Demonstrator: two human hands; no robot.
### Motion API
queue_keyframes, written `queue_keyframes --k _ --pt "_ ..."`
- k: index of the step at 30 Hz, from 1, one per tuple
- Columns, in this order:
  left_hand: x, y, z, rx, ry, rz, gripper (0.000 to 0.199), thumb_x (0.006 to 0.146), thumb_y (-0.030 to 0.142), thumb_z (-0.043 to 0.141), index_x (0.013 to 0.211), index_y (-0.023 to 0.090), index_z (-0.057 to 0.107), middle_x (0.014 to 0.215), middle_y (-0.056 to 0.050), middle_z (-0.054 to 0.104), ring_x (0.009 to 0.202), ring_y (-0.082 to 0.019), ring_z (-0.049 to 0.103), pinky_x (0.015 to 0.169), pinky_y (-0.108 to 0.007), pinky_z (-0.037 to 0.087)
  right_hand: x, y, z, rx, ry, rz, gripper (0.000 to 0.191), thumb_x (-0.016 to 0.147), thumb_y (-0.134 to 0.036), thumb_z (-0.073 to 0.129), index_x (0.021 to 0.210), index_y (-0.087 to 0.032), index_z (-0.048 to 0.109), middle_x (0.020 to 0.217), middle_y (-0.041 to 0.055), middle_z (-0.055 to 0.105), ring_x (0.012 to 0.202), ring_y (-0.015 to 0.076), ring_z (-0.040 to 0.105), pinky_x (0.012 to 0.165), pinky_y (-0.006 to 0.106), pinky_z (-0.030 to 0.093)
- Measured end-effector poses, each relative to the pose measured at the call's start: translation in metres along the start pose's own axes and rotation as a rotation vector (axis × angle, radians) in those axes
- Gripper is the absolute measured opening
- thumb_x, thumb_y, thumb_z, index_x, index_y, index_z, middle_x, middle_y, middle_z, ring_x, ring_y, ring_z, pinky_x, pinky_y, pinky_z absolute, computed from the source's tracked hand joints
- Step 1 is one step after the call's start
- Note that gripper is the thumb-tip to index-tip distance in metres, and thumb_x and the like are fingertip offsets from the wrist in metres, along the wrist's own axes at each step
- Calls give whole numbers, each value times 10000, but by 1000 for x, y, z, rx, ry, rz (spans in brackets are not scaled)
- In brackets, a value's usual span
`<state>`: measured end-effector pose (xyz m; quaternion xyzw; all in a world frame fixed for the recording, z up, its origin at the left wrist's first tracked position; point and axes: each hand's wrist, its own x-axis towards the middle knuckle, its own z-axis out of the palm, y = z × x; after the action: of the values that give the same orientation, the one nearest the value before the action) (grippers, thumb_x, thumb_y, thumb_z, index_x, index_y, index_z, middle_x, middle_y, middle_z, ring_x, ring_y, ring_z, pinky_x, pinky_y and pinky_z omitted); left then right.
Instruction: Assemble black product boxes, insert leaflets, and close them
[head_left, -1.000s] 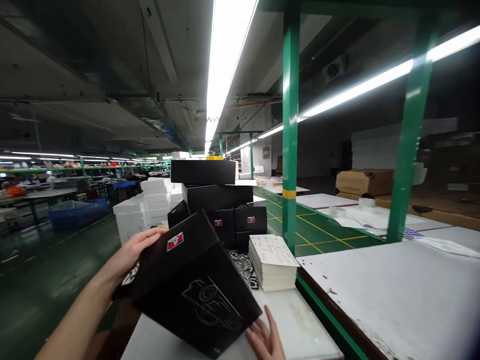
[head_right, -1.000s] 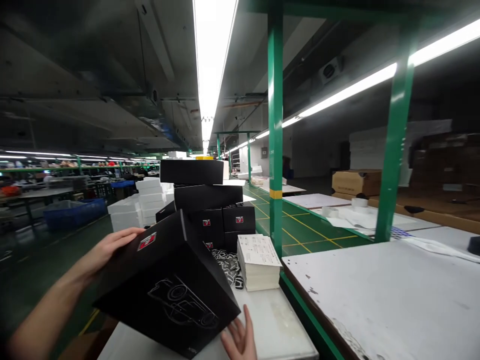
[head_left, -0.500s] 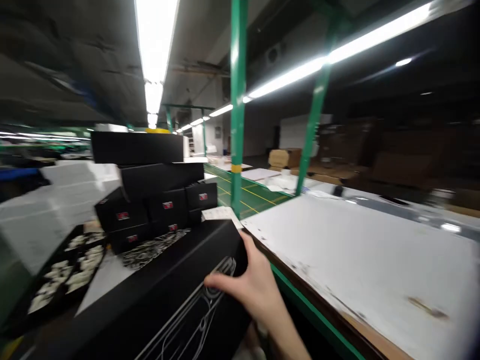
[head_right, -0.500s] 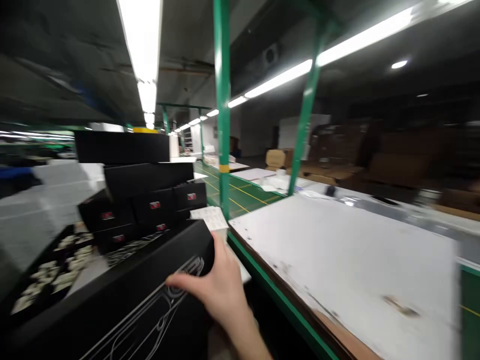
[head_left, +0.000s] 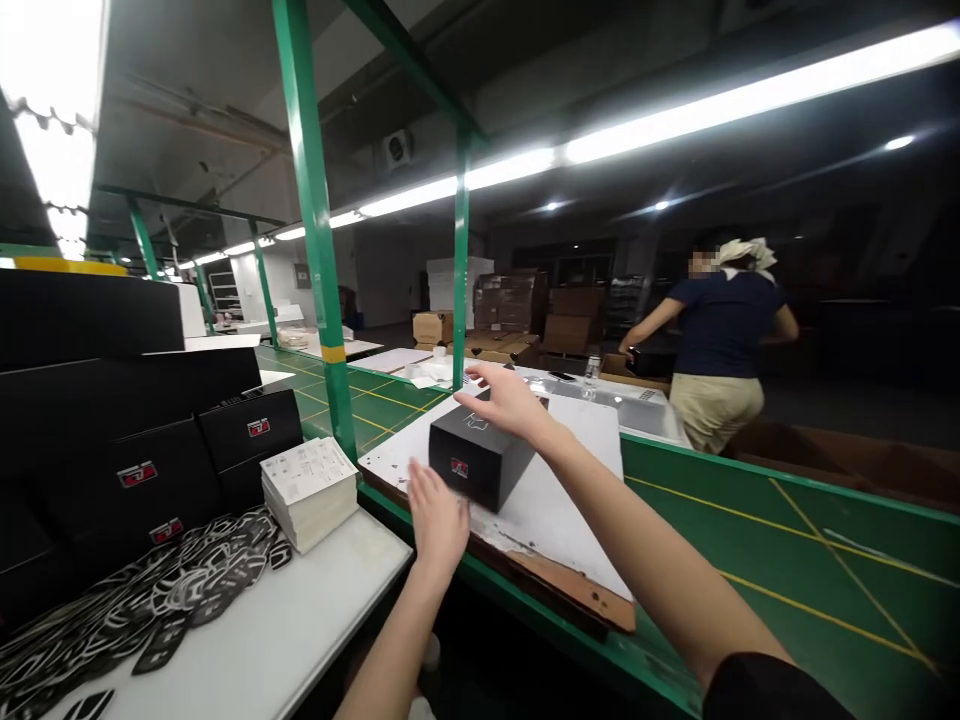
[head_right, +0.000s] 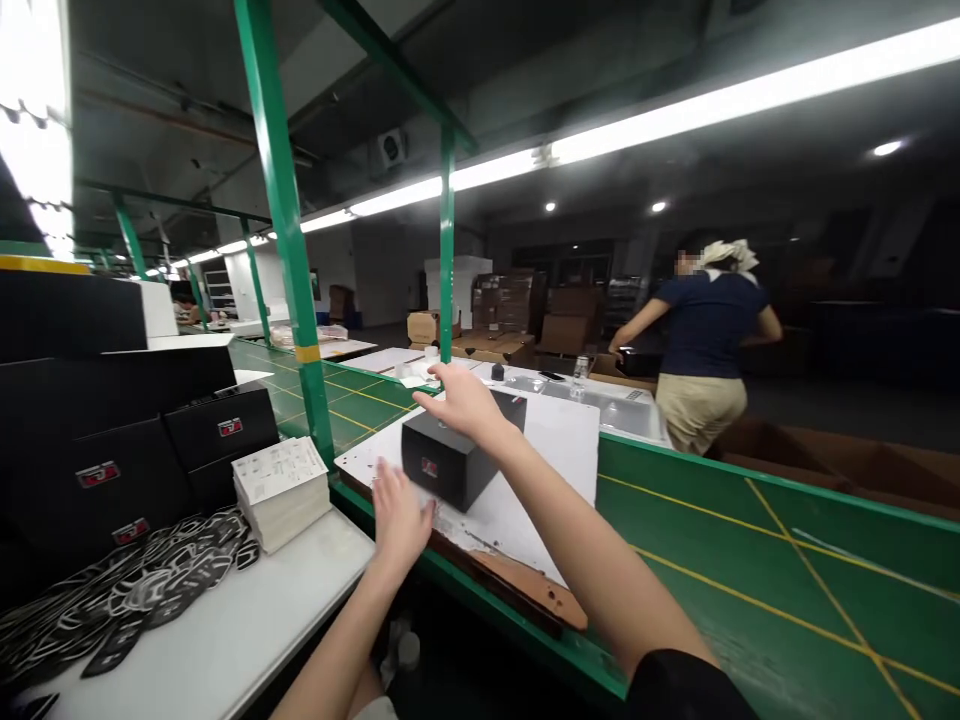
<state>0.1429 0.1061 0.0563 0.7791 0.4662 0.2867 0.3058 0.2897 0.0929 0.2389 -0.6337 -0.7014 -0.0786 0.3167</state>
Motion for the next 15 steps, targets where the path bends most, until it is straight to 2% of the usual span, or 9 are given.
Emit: queue_keyframes --k 1,2,4,6,9,10,12,13,15 --pt "-1 3 6 52 -25 56 861 958 453 457 1567 -141 326 1750 -376 160 1674 -479 97 1374 -610 91 -15 2 -6 30 17 -50 394 979 -433 651 1295 -200 682 1310 141 737 1171 293 692 1007 399 512" --pt "-8 3 12 61 -77 120 788 966 493 449 1514 -73 486 1736 -333 279 1651 -441 242 1372 -539 188 -31 6 -11 50 9 -93 361 971 -439 655 1243 -209 711 1244 128 762 1117 291 707 967 400 523" --pt "-34 -6 24 -4 -145 285 669 1008 565 379 1475 144 607 1657 -191 502 1555 -325 445 1332 -448 317 -69 26 -16 55 -76 -110 351 959 -478 658 1187 -226 744 1148 113 790 1041 295 723 913 410 536" --pt "-65 -24 39 -98 -307 335 516 1000 586 419 1273 275 729 1363 -158 725 1292 -298 651 1169 -439 497 -112 59 -19 46 -141 5 373 939 -523 668 1171 -246 762 1125 105 808 1013 307 736 917 435 548" --pt "-102 -47 66 -28 -673 364 390 915 498 563 1140 269 783 1160 -174 790 1133 -355 715 1034 -516 555 -193 118 -40 -105 -36 360 379 930 -496 642 1161 -225 773 1221 162 794 1092 364 735 986 495 552" --pt "-110 -49 74 2 -762 392 392 896 472 580 1151 257 785 1162 -176 792 1135 -368 716 1024 -528 558 -226 134 -56 -238 6 483 395 935 -466 624 1201 -208 763 1280 191 768 1180 389 707 1036 513 533" --pt "-124 -40 85 11 -874 461 420 909 451 552 1202 244 770 1200 -157 787 1155 -358 714 1021 -518 566 -298 148 -105 -545 79 757 490 938 -441 614 1307 -136 719 1389 259 696 1301 441 633 1068 542 509" --pt "-130 -31 87 3 -920 489 445 929 455 524 1240 236 755 1230 -147 780 1173 -345 711 1037 -507 565 -338 145 -135 -699 94 893 566 942 -460 618 1348 -71 687 1415 308 659 1332 475 601 1059 555 506" --pt "-143 -9 86 6 -1018 536 512 962 472 472 1326 209 716 1328 -143 751 1258 -337 682 1111 -499 533 -419 118 -199 -965 126 1193 739 875 -534 723 1313 58 666 1360 426 622 1326 564 569 1015 604 498"
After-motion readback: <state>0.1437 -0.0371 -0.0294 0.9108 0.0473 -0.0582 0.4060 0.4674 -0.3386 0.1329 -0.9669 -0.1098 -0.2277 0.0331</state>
